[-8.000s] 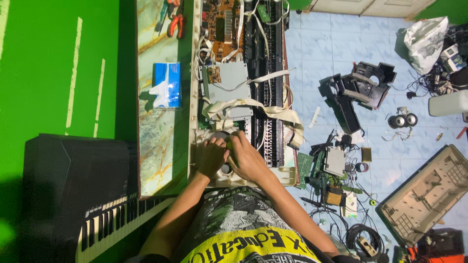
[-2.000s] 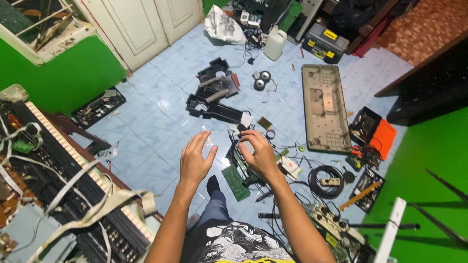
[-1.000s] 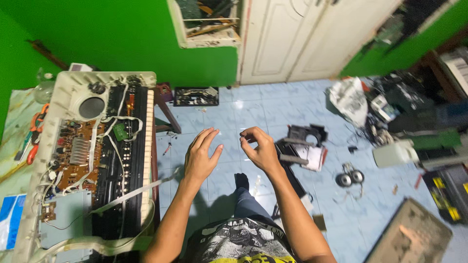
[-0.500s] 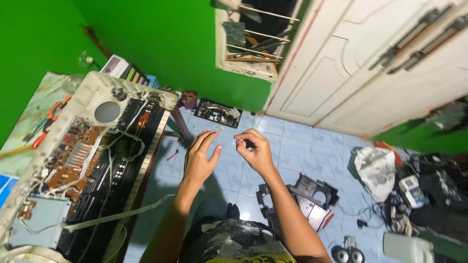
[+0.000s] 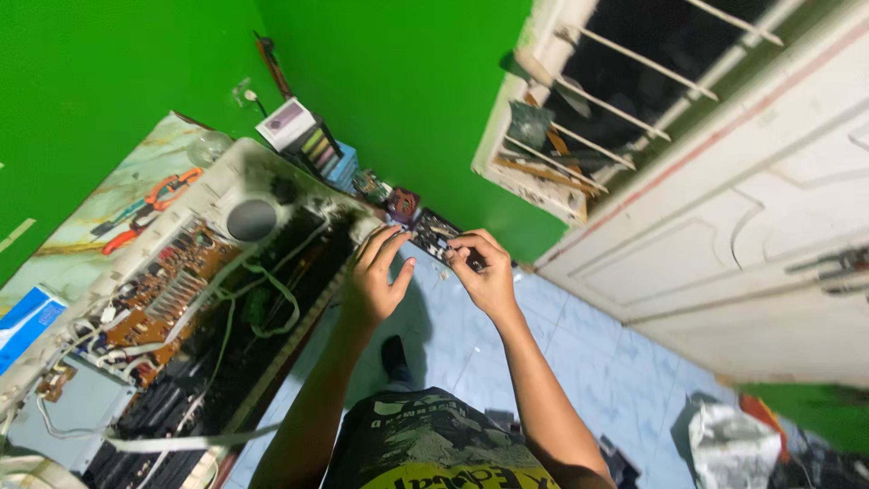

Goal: The person unscrews and removes a speaker from the chassis of an electronic keyboard using a screwdriver, then picks up and shows a container of screws.

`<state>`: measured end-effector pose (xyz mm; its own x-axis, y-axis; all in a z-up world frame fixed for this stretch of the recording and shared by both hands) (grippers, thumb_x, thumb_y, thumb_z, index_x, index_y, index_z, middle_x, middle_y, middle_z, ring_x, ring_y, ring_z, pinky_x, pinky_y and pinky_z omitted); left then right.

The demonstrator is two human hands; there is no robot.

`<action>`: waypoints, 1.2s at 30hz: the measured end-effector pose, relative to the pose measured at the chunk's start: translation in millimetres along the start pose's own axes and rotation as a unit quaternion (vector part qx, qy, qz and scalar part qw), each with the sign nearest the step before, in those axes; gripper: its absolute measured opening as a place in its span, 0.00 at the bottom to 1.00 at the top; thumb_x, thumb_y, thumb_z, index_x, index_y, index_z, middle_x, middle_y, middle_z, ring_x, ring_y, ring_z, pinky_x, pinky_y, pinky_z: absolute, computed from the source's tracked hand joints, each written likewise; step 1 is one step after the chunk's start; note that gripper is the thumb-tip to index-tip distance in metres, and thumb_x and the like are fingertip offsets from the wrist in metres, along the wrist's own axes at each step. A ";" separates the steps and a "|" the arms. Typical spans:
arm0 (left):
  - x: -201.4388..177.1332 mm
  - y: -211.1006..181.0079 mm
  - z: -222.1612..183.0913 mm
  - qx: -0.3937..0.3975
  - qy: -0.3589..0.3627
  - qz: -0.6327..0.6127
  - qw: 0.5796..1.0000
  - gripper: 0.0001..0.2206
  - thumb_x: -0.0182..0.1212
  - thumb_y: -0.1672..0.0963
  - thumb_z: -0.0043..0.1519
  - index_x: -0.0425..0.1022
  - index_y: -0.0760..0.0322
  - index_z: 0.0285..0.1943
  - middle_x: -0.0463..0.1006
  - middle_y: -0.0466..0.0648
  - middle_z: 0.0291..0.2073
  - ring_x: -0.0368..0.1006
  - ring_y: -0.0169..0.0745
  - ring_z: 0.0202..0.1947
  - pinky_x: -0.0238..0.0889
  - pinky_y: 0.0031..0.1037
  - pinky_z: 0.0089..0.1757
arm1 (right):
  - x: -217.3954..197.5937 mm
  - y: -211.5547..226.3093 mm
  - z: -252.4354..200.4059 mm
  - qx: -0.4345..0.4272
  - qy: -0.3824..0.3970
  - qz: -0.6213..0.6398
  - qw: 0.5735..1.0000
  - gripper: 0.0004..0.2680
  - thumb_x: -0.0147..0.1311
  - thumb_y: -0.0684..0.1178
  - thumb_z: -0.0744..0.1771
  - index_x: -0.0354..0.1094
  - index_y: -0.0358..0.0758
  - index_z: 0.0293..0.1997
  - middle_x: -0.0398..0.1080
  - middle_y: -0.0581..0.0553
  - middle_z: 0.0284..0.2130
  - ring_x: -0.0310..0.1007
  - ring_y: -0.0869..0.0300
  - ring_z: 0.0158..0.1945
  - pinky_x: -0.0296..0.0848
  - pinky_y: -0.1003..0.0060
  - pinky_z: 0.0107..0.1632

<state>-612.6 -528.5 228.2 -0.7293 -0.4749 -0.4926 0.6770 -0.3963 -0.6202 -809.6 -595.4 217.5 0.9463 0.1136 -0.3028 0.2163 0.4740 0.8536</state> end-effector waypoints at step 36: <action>-103.2 333.6 132.5 -0.446 -0.237 0.250 0.826 0.17 0.62 0.55 0.62 0.76 0.59 0.61 0.76 0.59 0.52 0.73 0.63 0.52 0.68 0.42 0.52 | 447.7 -138.0 354.0 -0.030 0.457 0.239 0.856 0.07 0.61 0.41 0.67 0.76 0.33 0.48 0.80 0.47 0.36 0.75 0.68 0.39 0.72 0.73 0.43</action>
<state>-298.3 -715.8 153.1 -0.1170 -0.7424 -0.6596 0.3853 0.5782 -0.7192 -330.6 -919.0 114.2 0.3343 0.9297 -0.1549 -0.1818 0.2248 0.9573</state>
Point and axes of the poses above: each hand's wrist, its own z-axis towards the middle knuckle, its own x-axis out of the palm, y = z × x, the point moved 2 cm from there along z, towards the middle knuckle
